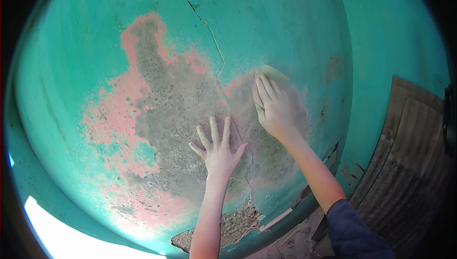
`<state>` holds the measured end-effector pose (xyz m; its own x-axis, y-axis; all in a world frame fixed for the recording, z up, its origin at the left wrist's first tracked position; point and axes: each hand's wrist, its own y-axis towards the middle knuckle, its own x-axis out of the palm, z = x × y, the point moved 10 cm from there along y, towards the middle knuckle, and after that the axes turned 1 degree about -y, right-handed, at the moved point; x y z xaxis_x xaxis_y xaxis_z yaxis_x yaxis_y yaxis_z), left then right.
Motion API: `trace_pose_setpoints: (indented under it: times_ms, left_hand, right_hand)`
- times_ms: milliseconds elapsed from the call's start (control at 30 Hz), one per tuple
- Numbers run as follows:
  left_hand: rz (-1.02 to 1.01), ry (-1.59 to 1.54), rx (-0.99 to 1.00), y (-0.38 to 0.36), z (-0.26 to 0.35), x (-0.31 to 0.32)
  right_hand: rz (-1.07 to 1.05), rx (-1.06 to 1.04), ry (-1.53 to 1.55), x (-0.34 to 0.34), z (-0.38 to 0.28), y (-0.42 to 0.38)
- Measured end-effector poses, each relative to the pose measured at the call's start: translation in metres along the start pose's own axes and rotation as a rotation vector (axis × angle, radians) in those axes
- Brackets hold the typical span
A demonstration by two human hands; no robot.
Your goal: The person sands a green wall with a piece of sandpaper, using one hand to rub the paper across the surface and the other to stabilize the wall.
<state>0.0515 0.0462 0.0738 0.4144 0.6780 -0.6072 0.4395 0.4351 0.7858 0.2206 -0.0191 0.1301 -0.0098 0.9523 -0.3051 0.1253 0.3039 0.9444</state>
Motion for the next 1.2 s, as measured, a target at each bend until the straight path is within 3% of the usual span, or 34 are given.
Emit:
trace_pose_setpoints:
  times_ms: [200, 400, 600, 800, 1000, 1200]
  left_hand:
    - [-0.03, 0.004, -0.024, 0.0, 0.0, 0.001]
    - [0.02, 0.047, -0.017, 0.001, 0.001, 0.002]
    - [0.018, 0.045, -0.05, 0.004, 0.0, 0.001]
    - [0.01, 0.052, -0.064, 0.0, 0.0, 0.001]
    - [-0.017, 0.027, -0.074, -0.001, -0.001, 0.002]
    - [-0.021, 0.029, -0.075, 0.0, 0.0, 0.002]
  right_hand:
    - [-0.032, -0.013, 0.002, 0.01, 0.001, -0.036]
    - [-0.065, 0.003, -0.002, -0.008, 0.013, 0.019]
    - [-0.087, -0.072, 0.046, 0.005, 0.0, -0.028]
    - [0.007, -0.13, 0.001, -0.011, -0.004, 0.027]
    - [-0.046, -0.148, -0.029, -0.008, -0.016, -0.001]
    - [0.018, -0.11, 0.046, -0.015, -0.017, 0.034]
